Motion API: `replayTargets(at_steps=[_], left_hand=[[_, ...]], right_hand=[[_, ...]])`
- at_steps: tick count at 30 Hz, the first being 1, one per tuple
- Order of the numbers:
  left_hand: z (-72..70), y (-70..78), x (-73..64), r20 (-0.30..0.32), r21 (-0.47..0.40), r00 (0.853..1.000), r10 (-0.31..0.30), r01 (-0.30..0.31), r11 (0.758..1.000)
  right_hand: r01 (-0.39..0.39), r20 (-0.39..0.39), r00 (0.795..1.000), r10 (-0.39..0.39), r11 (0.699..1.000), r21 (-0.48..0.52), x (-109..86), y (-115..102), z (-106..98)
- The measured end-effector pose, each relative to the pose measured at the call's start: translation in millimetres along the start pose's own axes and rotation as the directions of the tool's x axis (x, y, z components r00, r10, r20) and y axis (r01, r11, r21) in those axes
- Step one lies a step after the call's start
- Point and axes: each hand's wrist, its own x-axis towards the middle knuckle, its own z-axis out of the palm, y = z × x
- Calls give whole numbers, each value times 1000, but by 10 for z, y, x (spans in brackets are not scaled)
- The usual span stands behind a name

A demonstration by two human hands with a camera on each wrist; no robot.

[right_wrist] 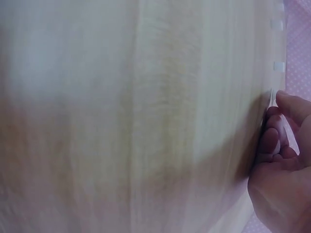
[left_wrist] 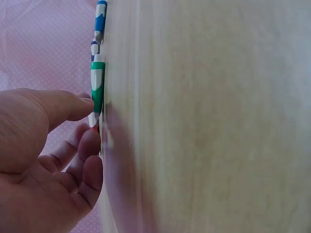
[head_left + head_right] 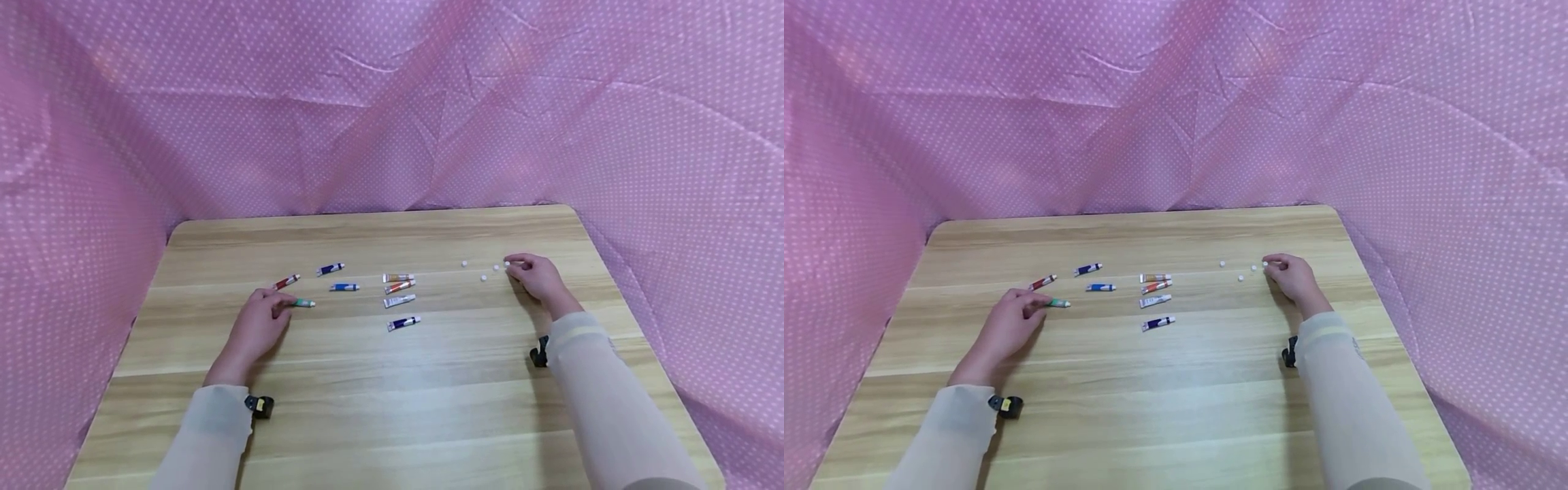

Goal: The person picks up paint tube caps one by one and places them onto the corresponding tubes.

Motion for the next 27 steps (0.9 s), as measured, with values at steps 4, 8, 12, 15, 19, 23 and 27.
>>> replayTargets(at_steps=[4,8,12,15,19,23,27], left_hand=[[27,21,10,-13,-29,1000,-12,12,1000],[59,28,20,-10,-30,1000,-4,4,1000],[74,43,30,-4,-15,1000,-5,5,1000],[74,58,40,3,-10,1000,-17,17,1000],[74,64,49,17,-1,999,-30,30,1000],[73,69,48,25,-3,999,-44,44,999],[78,74,51,31,-7,998,-56,56,998]], right_hand=[[-25,-9,1000,25,999,20,4,16,22],[-43,-4,999,43,998,55,10,31,44],[-32,-2,999,32,998,46,15,40,46],[-25,-2,1000,25,999,30,17,36,42],[-13,-6,1000,13,1000,7,16,28,37],[4,-19,1000,-4,1000,-5,20,31,43],[4,-28,1000,-4,1000,-5,18,37,53]])
